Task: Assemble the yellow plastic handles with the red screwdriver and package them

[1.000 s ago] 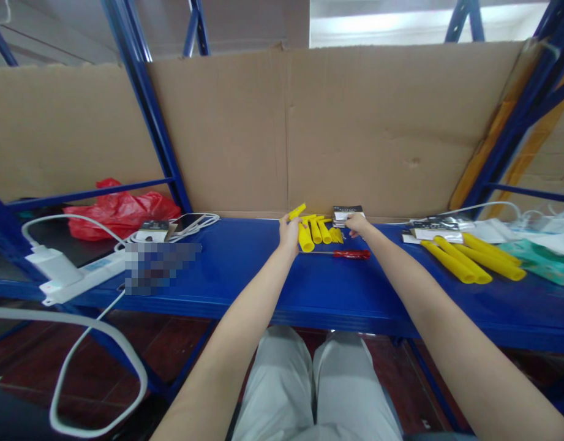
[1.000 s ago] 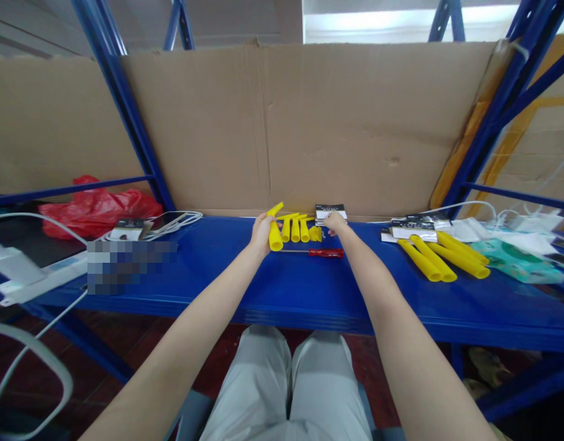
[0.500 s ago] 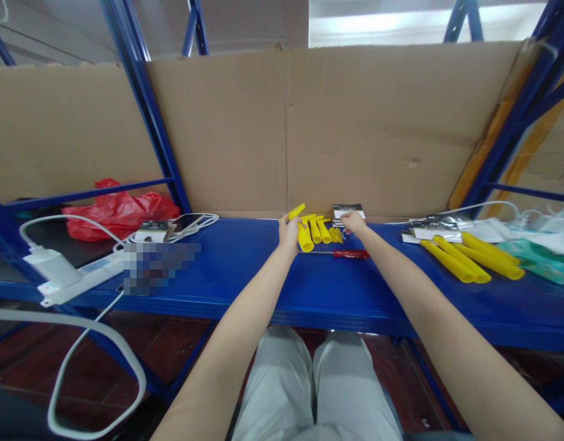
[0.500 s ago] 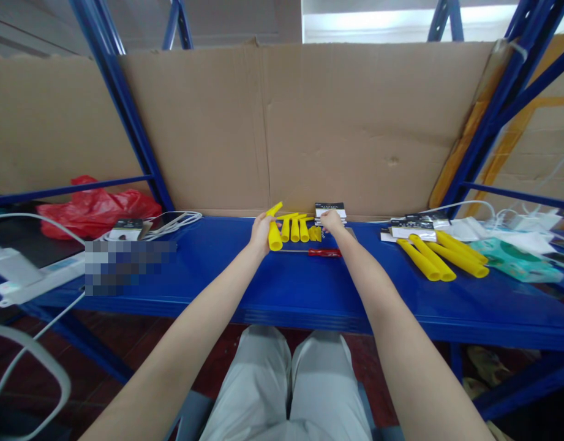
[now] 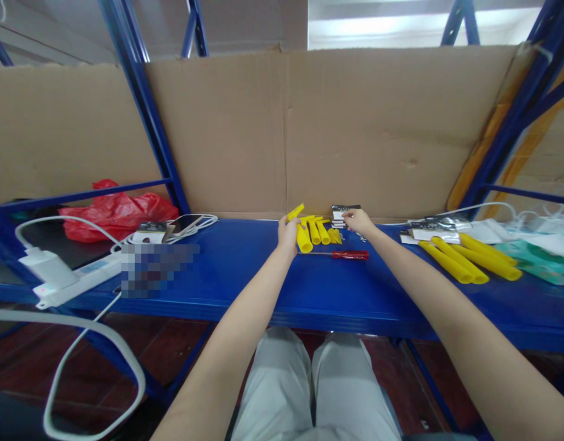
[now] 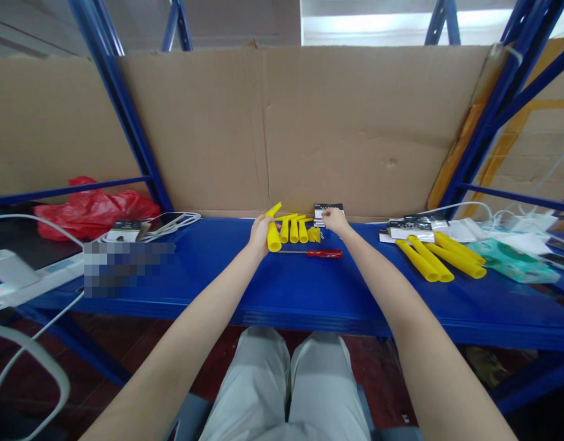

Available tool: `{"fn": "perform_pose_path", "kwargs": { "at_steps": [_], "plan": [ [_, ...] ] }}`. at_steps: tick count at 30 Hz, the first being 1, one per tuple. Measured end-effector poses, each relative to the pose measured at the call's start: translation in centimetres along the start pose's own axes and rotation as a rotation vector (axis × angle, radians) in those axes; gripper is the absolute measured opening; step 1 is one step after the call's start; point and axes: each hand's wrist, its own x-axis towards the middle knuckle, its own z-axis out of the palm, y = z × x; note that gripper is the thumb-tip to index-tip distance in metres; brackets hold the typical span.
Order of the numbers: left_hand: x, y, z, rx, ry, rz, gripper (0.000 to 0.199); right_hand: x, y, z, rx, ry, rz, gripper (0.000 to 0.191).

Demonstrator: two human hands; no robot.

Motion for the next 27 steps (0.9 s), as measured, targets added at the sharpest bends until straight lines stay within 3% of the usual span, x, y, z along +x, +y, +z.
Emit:
{"fn": "perform_pose_path", "kwargs": {
  "at_steps": [7,10,14,19,27],
  "plan": [
    [-0.2,0.2,0.0,0.035,-0.024,-0.040,0.030,-4.6,1.2,-2.0,-0.331,0.082,-0.387,0.030],
    [0.2,0.3,-0.3,0.049,-0.019,-0.066,0.023,-6.1,2.0,-2.1,-0.380,-0.001,-0.461,0.031],
    [1.6,0.6,-1.4,0.072,-0.008,-0.154,0.014,-6.2,2.5,-2.9,-0.238,-0.077,-0.443,0.030],
    [3.6,2.0,-3.2,0.118,0.055,-0.229,0.018,-5.7,2.7,-3.9,-0.102,-0.094,-0.372,0.028],
    [4.6,3.2,-7.9,0.351,-0.012,-0.241,0.013,-5.8,2.9,-3.4,-0.032,-0.183,-0.317,0.026]
  ]
}}
